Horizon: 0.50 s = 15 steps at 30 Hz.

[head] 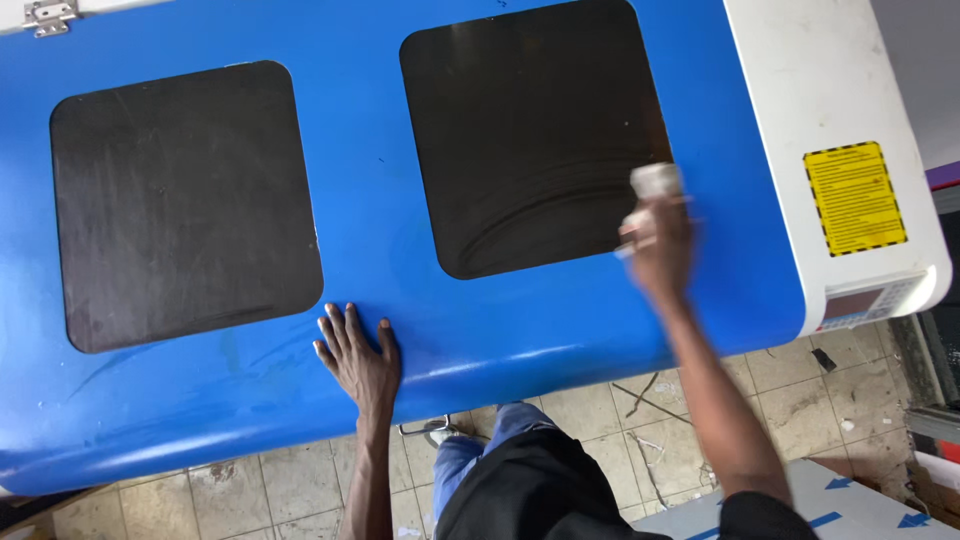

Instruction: The person wipes a blue machine surface with a white cloth, then sprays a white surface with a yellow spray bottle and wipes it clean. They move a black bag aside to access the area and continue wiping the white surface with the cloth.

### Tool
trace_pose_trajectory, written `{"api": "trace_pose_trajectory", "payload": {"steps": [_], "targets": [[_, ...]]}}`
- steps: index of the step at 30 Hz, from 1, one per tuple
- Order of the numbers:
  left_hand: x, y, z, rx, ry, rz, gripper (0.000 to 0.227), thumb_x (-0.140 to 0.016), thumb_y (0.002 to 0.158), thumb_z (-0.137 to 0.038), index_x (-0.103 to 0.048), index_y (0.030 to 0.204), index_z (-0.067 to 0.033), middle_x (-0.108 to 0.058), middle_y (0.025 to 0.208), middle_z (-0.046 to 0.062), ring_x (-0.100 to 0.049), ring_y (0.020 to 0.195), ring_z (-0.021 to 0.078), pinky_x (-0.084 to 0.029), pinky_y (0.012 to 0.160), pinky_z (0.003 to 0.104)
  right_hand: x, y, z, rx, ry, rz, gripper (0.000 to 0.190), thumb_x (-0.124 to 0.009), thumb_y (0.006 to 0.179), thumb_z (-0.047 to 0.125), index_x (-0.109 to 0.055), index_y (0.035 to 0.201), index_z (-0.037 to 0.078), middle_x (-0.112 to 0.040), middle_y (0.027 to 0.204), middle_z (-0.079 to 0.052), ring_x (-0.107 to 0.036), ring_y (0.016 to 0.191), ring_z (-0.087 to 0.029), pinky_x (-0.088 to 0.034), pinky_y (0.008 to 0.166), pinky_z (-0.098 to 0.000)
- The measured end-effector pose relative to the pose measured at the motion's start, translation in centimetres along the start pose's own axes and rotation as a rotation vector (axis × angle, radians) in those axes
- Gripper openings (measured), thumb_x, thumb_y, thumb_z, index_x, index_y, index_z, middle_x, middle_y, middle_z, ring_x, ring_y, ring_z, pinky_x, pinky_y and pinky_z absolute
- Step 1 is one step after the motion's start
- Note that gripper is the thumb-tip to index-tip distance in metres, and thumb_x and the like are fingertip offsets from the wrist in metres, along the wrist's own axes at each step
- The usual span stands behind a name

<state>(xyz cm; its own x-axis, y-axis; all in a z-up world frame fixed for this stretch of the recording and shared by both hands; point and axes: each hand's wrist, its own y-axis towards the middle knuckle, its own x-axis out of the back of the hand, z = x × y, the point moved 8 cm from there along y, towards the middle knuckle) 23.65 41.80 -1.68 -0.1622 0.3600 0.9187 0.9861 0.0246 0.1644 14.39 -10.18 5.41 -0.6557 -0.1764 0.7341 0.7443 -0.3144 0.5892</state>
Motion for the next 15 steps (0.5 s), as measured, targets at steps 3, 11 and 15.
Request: {"api": "trace_pose_trajectory", "payload": {"steps": [3,11,15], "targets": [[0.4,-0.2,-0.9,-0.017,0.066,-0.029,0.064,-0.06,0.115,-0.051,-0.061,0.166,-0.0123,-0.051,0.179,0.02,-0.044,0.167,0.0428,-0.026,0.137,0.065,0.9,4.8,-9.9,-0.247,-0.332,0.105,0.052,-0.072,0.125,0.03,-0.068,0.163,-0.005,-0.058,0.165,-0.037,-0.05,0.154,-0.057,-0.034,0.123,-0.0747],[0.9,0.0,-2.0,-0.029,0.057,-0.03,0.071,-0.047,0.119,-0.054,-0.059,0.168,-0.0033,-0.044,0.182,0.023,-0.037,0.17,0.0443,-0.025,0.135,0.067,-12.1,19.4,-7.0,-0.134,-0.217,0.039,0.06,-0.064,0.125,0.038,-0.067,0.153,-0.014,-0.055,0.16,-0.038,-0.05,0.145,-0.056,-0.036,0.124,-0.0607],[1.1,0.2,-1.9,-0.028,0.023,-0.038,0.068,-0.05,0.118,-0.053,-0.058,0.167,-0.007,-0.043,0.182,0.02,-0.037,0.17,0.043,-0.026,0.135,0.066,-21.2,20.9,9.3,-0.12,0.476,-0.056,0.044,-0.086,0.095,0.004,-0.067,0.134,0.009,-0.065,0.129,-0.012,-0.066,0.119,-0.029,-0.05,0.112,-0.0405]]}}
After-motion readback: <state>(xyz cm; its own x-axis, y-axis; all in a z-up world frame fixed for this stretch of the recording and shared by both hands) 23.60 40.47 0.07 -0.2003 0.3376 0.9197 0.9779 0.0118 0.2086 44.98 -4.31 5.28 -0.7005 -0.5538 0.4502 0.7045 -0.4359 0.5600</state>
